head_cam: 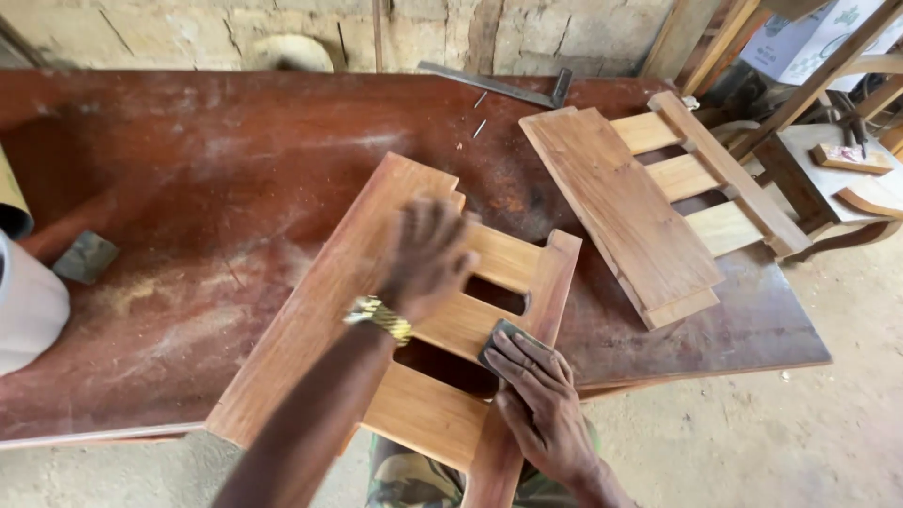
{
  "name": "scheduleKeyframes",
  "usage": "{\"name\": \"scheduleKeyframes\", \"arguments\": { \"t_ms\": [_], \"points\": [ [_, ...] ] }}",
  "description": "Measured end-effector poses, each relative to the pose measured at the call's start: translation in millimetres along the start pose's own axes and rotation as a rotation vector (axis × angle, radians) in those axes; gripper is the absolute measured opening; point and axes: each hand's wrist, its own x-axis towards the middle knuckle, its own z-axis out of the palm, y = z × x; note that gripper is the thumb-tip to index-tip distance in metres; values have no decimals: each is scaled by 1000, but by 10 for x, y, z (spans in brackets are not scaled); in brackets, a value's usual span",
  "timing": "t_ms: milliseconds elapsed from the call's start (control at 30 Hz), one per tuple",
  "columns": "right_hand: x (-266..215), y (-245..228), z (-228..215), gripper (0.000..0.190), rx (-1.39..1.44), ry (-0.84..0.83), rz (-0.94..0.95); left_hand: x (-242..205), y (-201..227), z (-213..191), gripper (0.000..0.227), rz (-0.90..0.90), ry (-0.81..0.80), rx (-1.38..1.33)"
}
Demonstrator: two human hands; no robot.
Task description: Manual sanding of wooden furniture components to prepare them for finishing.
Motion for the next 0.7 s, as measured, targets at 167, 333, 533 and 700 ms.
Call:
{"name": "scheduleKeyframes", "arguments": {
  "t_ms": [167, 333, 533, 700],
  "points": [
    [52, -100, -45, 49, 7, -46, 75, 337, 159, 111, 65, 152, -154, -109],
    [-105, 35, -96, 42, -80, -42, 183, 71, -336, -8, 68, 211, -6, -135],
    [132, 545, -8, 38, -229, -3, 39, -709, -591, -643, 81, -316, -61, -144],
    [463, 477, 143, 36, -78, 182, 164, -1085, -780, -528, 90, -450, 33, -179]
  ]
}}
